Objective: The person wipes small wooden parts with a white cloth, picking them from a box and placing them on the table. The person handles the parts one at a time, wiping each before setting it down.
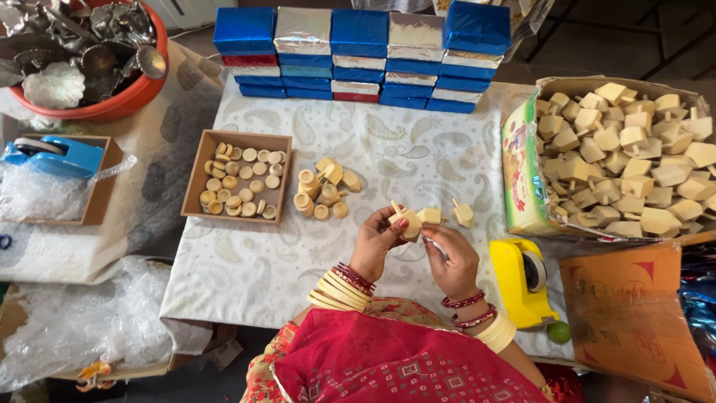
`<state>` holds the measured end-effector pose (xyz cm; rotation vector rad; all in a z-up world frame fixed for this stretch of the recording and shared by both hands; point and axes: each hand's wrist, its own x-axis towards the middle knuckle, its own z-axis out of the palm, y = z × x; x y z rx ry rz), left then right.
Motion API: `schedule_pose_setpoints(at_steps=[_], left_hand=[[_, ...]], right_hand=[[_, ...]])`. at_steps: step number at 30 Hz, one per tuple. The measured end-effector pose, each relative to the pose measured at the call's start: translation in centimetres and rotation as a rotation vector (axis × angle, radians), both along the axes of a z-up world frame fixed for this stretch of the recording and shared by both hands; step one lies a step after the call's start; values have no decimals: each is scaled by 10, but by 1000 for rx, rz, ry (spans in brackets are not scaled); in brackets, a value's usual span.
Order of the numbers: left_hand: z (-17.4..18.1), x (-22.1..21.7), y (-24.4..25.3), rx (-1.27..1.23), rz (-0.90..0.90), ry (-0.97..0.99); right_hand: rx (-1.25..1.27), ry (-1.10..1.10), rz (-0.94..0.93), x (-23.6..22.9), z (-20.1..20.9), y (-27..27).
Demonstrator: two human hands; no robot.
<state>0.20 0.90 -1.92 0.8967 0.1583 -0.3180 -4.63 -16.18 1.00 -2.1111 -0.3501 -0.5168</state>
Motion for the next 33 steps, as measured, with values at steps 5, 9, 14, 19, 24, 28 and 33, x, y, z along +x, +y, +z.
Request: schedule_pose_setpoints(at_steps=[5,9,14,19,24,28,33], left_hand=[[-43,-2,-1,-32,-45,-57],[-56,1,1,-21,0,-76],[-51,5,4,77,101,82],[-84,22,17,205,142,81],[-112,29,29,548,141,14],[-117,34,38,918,220,-165],[-99,59,47,1294,289,-412]], right_hand=[[-173,-198,138,4,55,27],[-160,-120,189,8,29,27],[-166,-201,40,5,-9,20],[-144,161,75,14,-80,6],[-43,727,139,25,-200,-27],[412,956,106,28,-234,-44],[552,928,181,17,-225,-42]])
